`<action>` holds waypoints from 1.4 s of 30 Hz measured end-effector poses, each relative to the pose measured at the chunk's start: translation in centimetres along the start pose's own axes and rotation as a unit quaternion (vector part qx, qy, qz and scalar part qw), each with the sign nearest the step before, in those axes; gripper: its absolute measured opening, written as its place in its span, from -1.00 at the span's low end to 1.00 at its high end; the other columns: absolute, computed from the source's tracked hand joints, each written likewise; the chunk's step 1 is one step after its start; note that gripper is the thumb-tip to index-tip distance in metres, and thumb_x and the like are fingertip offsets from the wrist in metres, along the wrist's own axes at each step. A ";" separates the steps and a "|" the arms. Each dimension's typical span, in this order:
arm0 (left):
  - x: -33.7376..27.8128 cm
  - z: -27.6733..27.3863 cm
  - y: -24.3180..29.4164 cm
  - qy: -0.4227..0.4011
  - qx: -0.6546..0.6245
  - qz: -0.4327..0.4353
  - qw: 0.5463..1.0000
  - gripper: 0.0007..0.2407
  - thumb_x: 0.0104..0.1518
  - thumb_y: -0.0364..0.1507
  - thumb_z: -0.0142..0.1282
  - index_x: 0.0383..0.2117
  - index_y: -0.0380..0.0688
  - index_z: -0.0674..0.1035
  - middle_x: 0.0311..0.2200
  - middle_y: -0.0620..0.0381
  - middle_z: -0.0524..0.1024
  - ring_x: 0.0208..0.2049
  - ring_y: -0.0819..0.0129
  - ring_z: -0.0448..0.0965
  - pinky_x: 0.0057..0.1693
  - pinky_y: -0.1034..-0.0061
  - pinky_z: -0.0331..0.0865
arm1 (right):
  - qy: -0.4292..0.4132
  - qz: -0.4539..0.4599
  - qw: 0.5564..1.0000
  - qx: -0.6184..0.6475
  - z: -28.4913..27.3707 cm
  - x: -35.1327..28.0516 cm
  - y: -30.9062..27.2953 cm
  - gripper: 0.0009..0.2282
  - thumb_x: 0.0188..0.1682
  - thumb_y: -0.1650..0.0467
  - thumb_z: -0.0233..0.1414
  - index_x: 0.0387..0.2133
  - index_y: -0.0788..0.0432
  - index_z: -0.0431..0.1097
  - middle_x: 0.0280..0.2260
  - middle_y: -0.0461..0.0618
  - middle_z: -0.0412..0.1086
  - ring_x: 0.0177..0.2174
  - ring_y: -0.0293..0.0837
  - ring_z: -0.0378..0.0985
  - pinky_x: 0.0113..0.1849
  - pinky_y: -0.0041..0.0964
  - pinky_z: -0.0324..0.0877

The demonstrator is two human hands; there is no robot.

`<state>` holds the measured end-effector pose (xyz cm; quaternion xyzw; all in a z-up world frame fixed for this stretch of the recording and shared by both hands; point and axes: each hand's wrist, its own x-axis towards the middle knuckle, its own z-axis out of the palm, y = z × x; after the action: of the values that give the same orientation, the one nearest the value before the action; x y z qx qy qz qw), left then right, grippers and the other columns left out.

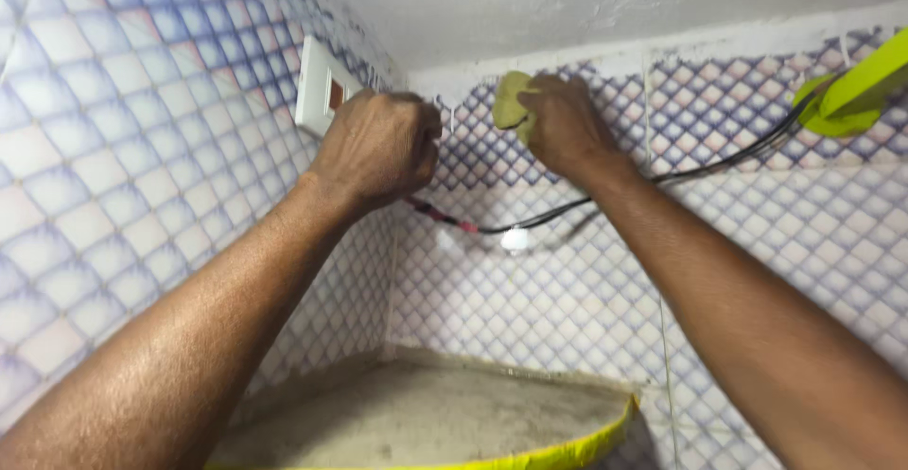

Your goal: The person wipes a tiled wall and a corner shelf with a sponge, then rinses the sponge in a green bucket.

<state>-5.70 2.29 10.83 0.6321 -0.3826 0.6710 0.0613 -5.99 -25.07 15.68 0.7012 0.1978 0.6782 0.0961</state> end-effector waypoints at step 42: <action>5.0 12.4 -0.3 -0.022 -0.285 -0.174 0.942 -0.34 0.27 -0.14 -0.24 0.35 -0.49 0.07 0.38 -0.52 -0.07 0.48 -0.26 -0.21 0.48 0.09 -0.22 | -0.141 0.064 0.972 0.177 8.8 4.2 1.6 -0.70 -0.03 0.35 0.01 -0.08 0.27 0.37 -0.12 0.20 0.38 -0.15 0.06 0.45 -0.11 -0.10 0.35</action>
<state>3.42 -6.79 14.35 0.6597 -0.4428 0.4987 0.3463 2.95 -23.58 19.62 0.8070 0.2539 0.5311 -0.0461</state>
